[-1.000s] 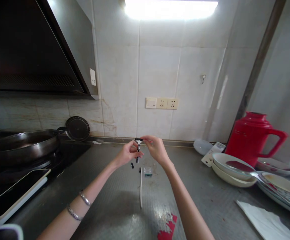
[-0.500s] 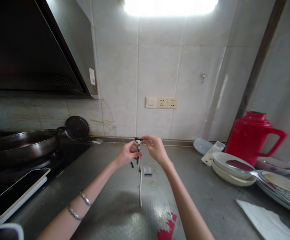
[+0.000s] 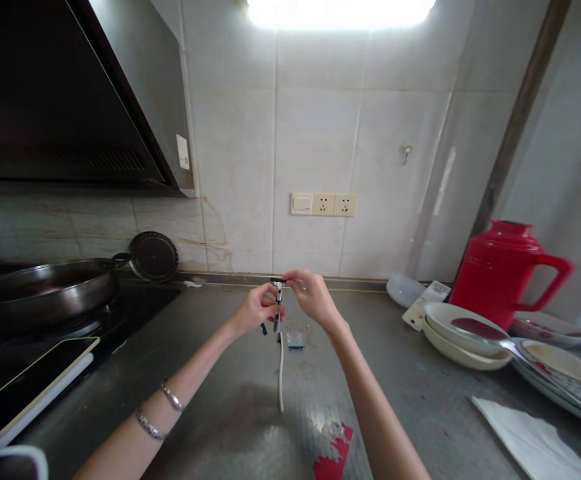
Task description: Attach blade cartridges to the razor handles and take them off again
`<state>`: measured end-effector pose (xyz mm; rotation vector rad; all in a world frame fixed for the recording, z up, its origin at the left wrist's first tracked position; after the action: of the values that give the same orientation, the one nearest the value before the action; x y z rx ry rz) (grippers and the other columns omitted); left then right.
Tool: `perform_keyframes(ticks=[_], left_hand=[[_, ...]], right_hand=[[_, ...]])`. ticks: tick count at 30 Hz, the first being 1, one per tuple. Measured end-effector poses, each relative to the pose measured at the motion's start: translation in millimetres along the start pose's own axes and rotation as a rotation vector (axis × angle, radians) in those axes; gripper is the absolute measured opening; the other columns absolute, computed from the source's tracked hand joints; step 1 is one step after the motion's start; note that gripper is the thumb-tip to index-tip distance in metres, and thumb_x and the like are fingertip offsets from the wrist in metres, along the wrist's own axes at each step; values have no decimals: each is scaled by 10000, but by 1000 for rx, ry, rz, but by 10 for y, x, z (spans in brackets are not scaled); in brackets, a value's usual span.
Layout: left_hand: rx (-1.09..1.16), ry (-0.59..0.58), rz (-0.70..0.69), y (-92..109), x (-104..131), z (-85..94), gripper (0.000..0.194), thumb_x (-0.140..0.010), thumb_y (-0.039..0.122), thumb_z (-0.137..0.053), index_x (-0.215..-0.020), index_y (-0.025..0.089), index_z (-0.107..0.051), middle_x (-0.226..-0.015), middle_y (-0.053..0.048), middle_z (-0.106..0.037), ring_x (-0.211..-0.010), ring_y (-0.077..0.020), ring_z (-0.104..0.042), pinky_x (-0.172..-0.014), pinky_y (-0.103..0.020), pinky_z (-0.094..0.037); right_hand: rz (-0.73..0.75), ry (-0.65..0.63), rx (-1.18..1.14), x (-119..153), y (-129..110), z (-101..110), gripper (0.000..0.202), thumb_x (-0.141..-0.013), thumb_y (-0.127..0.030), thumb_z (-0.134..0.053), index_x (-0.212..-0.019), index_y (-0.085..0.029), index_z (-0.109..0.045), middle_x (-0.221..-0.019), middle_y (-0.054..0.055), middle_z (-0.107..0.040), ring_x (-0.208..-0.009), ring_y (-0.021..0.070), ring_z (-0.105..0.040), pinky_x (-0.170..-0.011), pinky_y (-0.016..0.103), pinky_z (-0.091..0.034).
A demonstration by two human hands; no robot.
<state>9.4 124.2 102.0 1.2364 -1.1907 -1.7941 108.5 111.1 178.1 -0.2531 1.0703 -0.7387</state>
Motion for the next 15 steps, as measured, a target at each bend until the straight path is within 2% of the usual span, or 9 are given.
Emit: perform_keyframes(ticks=[15], left_hand=[[-2,11,15,-7,-7,27,358,-629,364,-686,-778,172,-423,-612,-15,-644,-546,-163,-627,-461,-224,-443]], right_hand=[[1,18,45,2,17,23,219,-755,-153,-459,-837,-191,-659,-836,37,-677,-773,161,-595,-734,282,-439]])
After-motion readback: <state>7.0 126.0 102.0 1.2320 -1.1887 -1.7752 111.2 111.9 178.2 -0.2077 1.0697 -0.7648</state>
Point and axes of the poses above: each hand's wrist, its own x-axis away from the middle knuckle, its own z-axis out of the back of the hand, y = z × x, the point moved 10 cm from there along -x, towards the middle knuckle
